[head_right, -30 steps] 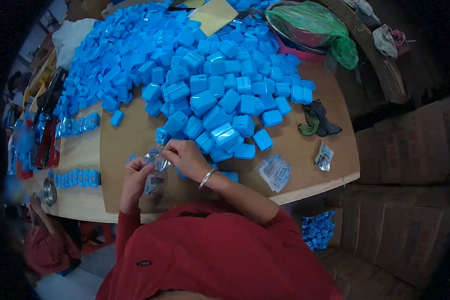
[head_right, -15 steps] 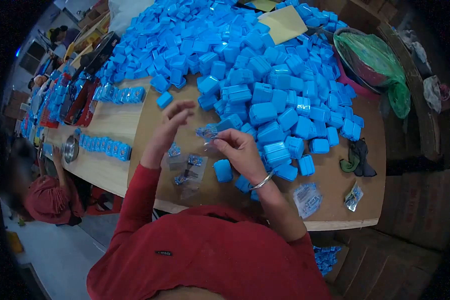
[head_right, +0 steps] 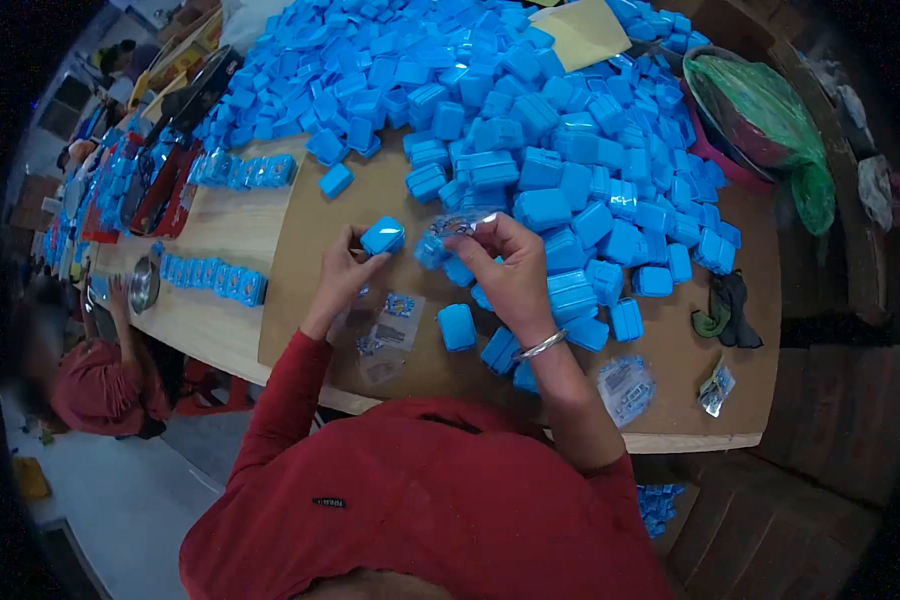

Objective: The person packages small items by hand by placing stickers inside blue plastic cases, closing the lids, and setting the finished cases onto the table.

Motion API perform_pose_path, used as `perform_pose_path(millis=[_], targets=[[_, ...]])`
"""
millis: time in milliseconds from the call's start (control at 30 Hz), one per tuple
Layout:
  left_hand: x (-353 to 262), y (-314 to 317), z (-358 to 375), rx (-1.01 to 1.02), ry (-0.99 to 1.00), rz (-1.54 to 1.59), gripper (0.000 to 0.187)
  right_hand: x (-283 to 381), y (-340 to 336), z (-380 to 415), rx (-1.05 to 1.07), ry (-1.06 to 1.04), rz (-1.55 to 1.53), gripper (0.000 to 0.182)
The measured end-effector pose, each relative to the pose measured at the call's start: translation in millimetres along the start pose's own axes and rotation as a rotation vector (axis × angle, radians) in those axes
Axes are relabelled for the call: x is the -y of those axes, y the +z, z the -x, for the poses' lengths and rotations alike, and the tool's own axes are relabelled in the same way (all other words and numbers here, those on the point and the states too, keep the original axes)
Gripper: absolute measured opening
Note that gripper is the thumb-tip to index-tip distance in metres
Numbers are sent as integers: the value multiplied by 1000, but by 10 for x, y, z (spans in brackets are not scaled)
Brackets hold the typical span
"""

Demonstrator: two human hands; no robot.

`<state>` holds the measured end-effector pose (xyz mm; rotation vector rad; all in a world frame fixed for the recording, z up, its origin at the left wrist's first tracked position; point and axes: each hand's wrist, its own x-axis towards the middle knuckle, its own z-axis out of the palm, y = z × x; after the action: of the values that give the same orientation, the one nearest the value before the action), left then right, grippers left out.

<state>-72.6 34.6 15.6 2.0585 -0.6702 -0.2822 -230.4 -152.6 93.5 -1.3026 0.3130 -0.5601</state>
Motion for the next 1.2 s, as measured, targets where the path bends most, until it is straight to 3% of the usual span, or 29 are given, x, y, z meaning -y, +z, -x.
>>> perform_pose_path(millis=[67,100,200,300,400,500,567,667,867,967,1067,1200], targets=[[-19,-95,162,68,-77,41,39,-77,29,-30,85,0,61,9],[60,-108,212,100,-23,116,39,-94,61,-30,103,17,65,9],[255,20,188,-162,209,-60,43,-166,174,-37,119,38,11,9],[160,115,226,-80,231,-385,41,-296,198,-21,101,-28,144,9],[55,134,316,104,-142,176,34,-295,189,44,100,-241,479,9],[-153,33,442,43,-120,629,27,-273,178,119,148,-415,710,13],[-276,-31,492,38,-142,764,26,-260,189,155,206,-502,810,17],[-377,-104,526,21,-147,839,27,-189,229,195,278,-474,854,18],[-492,-188,553,73,-83,806,30,-205,247,216,260,-135,428,23],[-524,-212,595,126,-51,766,32,-229,253,188,268,-166,294,22],[-532,-247,601,192,-34,781,35,-273,237,184,283,-48,125,20],[-674,-300,568,275,56,807,38,-165,250,194,357,2,130,17]])
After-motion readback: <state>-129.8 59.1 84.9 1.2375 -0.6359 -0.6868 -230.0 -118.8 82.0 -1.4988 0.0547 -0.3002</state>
